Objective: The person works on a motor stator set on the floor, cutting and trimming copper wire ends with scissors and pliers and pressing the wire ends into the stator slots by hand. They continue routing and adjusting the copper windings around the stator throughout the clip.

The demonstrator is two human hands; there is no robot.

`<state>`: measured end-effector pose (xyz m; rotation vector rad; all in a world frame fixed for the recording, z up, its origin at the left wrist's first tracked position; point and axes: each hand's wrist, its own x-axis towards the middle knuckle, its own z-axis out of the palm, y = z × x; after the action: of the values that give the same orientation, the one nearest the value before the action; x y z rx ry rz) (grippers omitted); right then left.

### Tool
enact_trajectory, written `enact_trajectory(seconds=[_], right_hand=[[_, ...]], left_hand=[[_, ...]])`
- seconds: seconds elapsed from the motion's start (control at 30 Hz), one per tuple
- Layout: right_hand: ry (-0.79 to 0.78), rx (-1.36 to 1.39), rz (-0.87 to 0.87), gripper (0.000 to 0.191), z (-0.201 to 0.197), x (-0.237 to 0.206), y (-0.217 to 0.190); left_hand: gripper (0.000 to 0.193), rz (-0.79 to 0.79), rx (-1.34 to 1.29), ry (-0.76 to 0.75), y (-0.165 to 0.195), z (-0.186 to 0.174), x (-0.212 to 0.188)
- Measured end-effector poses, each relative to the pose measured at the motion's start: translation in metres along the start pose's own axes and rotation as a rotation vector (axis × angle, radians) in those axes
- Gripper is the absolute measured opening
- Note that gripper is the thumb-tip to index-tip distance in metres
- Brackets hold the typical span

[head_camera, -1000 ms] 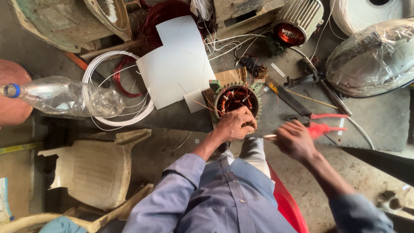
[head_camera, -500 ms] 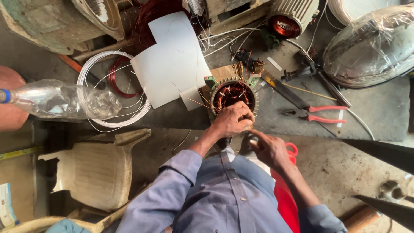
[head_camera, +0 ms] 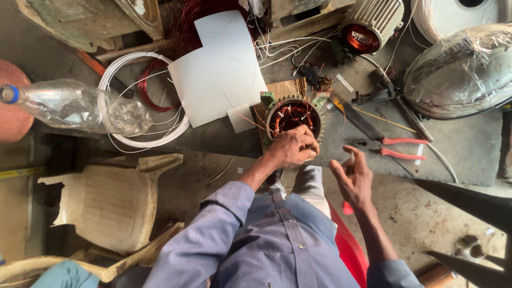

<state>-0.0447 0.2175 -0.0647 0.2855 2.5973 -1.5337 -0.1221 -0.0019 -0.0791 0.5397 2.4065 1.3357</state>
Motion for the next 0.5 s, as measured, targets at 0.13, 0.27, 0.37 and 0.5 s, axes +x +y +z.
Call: enact_trajectory(seconds=[0.13, 0.27, 0.37, 0.5], right_hand=[[-0.085, 0.153, 0.020, 0.029, 0.031, 0.005, -0.005], [-0.082, 0.072, 0.023, 0.034, 0.057, 0.009, -0.010], [-0.136, 0.116, 0.078, 0.032, 0.040, 0.008, 0.002], [-0.028, 0.100, -0.044, 0.035, 0.009, 0.011, 0.009]], left_hand=[[0.012, -0.001, 0.004, -0.005, -0.002, 0.003, 0.001], [0.013, -0.003, 0.023, 0.002, -0.005, 0.004, 0.002], [0.012, -0.041, 0.025, -0.031, -0.005, 0.003, 0.004], [0.014, -0.040, 0.006, -0.043, -0.003, 0.000, 0.004]])
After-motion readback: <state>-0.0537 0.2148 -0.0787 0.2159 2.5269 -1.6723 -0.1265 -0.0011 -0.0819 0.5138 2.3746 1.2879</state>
